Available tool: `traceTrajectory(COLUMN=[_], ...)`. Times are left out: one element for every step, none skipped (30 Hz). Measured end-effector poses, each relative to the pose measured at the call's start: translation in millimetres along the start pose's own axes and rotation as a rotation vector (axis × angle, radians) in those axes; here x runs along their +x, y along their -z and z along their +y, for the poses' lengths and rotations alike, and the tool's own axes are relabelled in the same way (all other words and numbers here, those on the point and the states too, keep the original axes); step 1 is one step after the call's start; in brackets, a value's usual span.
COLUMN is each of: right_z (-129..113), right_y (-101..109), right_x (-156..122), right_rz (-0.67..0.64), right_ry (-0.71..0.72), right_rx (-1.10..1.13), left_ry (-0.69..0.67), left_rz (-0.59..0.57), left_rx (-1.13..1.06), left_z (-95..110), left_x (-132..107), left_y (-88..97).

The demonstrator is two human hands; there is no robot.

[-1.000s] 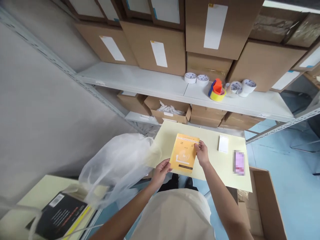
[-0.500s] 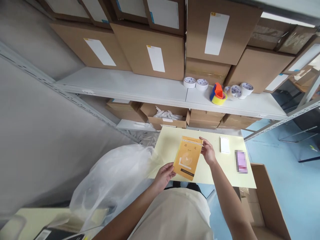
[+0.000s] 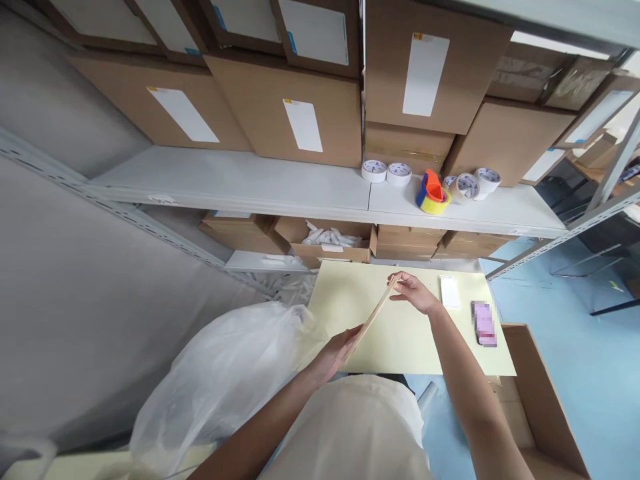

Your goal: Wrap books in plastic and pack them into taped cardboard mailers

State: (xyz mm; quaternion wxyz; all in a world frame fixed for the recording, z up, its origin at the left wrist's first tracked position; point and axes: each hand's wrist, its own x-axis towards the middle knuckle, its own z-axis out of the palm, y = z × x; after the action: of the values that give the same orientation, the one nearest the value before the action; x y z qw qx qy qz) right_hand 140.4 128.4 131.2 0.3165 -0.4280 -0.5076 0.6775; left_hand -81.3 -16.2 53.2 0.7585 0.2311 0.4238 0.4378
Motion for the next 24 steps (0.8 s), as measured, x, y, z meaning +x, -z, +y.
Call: traceTrajectory(right_z=[-1,-2,-2,-3,-2,-2,-1,0,1,2,3,5,6,8,10,12,14,16,17,19,20,21,22,22], right_y=[1,1,0,0,-1,-3,-4,-4,-4,-3,-1,2,5,8,12,14,16,17,18,17,16,15,13,11], right_x=[2,5,7,9,11,12,14,15,15,15,14,13,11,9,6,4,2,-1,-2,-4,-6,-7,-8,-9], right_rz=[0.001,0.001,0.004,0.011,0.025,0.048,0.077,0.112,0.146,0.176,0.199,0.213,0.217,0.216,0.216,0.223,0.24,0.267,0.3,0.331,0.356,0.374,0.386,0.393], right_ry=[-0.007,-0.019,-0.034,-0.051,-0.063,-0.068,-0.061,-0.044,-0.025,-0.008,0.001,0.0,-0.01,-0.026,-0.039,-0.046,-0.045,-0.039,-0.03,-0.021,-0.015,-0.01,-0.005,0.0], right_rx=[-0.006,-0.019,-0.038,-0.062,-0.087,-0.111,-0.133,-0.15,-0.161,-0.163,-0.153,-0.129,-0.093,-0.051,-0.007,0.036,0.073,0.103,0.126,0.143,0.154,0.16,0.164,0.166], left_ry=[-0.001,-0.01,-0.029,-0.063,-0.108,-0.155,-0.192,-0.214,-0.222,-0.219,-0.214,-0.211,-0.212,-0.214,-0.214,-0.211,-0.205,-0.195,-0.185,-0.174,-0.168,-0.164,-0.163,-0.165], left_rz=[0.009,0.025,0.043,0.061,0.085,0.121,0.164,0.21,0.254,0.293,0.317,0.327,0.333,0.334,0.33,0.321,0.309,0.295,0.285,0.278,0.276,0.274,0.27,0.261], left_rx=[-0.012,-0.022,-0.016,0.01,0.055,0.107,0.16,0.204,0.231,0.24,0.234,0.215,0.186,0.152,0.122,0.102,0.096,0.106,0.128,0.159,0.191,0.219,0.24,0.252], left_z=[0,0,1,2,3,5,6,8,9,9,9,8,7,6,6,5,5,4,4,4,4,3,3,2], left_x=[-1,-2,-3,-4,-4,-4,-3,-2,-1,1,2,4,4,5,5,5,5,4,3,2,1,-1,-2,-4], left_y=[3.3,6.6,9.3,11.1,11.8,11.5,10.1,8.1,5.7,3.1,0.6,-1.7,-3.6,-5.2,-6.4,-7.1,-7.5,-7.4,-7.0,-6.3,-5.3,-4.1,-2.9,-1.7])
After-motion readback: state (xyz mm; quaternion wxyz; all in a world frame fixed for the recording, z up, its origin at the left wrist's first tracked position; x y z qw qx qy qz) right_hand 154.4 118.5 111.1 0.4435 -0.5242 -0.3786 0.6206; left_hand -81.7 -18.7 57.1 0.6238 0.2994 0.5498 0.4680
